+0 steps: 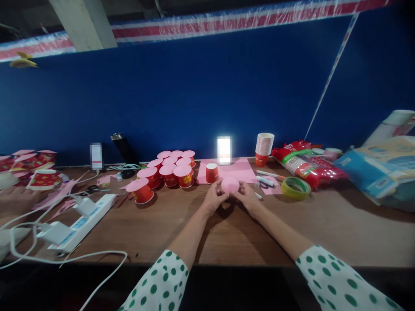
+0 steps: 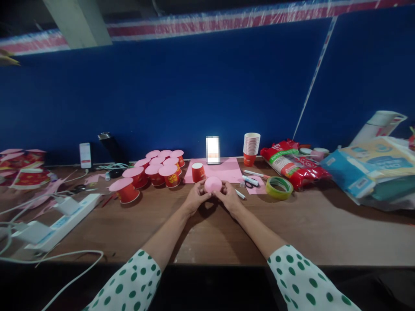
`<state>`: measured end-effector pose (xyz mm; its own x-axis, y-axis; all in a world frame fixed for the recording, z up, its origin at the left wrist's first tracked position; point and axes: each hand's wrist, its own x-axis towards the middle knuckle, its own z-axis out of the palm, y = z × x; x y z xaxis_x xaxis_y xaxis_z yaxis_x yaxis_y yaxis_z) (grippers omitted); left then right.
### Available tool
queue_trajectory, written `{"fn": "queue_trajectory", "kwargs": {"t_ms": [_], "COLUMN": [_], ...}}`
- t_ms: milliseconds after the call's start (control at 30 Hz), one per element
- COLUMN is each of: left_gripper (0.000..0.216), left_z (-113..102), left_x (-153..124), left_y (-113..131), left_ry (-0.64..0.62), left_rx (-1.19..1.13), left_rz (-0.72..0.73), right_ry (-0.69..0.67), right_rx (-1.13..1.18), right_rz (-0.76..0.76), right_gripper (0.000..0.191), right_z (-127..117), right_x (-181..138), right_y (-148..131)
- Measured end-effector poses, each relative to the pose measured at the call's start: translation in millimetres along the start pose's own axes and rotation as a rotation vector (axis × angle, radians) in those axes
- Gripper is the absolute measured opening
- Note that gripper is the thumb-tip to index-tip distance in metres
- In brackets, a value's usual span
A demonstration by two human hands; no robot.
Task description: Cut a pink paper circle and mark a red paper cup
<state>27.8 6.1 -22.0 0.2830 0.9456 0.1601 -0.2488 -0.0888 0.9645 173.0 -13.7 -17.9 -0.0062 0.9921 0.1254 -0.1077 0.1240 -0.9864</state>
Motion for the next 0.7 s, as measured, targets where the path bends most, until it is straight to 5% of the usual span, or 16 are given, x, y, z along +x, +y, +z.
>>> {"fn": "queue_trajectory", "kwargs": {"t_ms": [700], "left_gripper": [0.071], "left_z": [2.5], "left_x": [-2.2], "left_y": [4.5], "left_ry": [-0.009], "left_rx": [-0.057], "left_rz": [0.002], "right_ry": [-0.006], "right_rx": [-0.02], "right_rz": [0.015], "right_gripper": [0.049], "right_z": [0.0], "right_x": [-2.4], "right_y": [-3.7]}}
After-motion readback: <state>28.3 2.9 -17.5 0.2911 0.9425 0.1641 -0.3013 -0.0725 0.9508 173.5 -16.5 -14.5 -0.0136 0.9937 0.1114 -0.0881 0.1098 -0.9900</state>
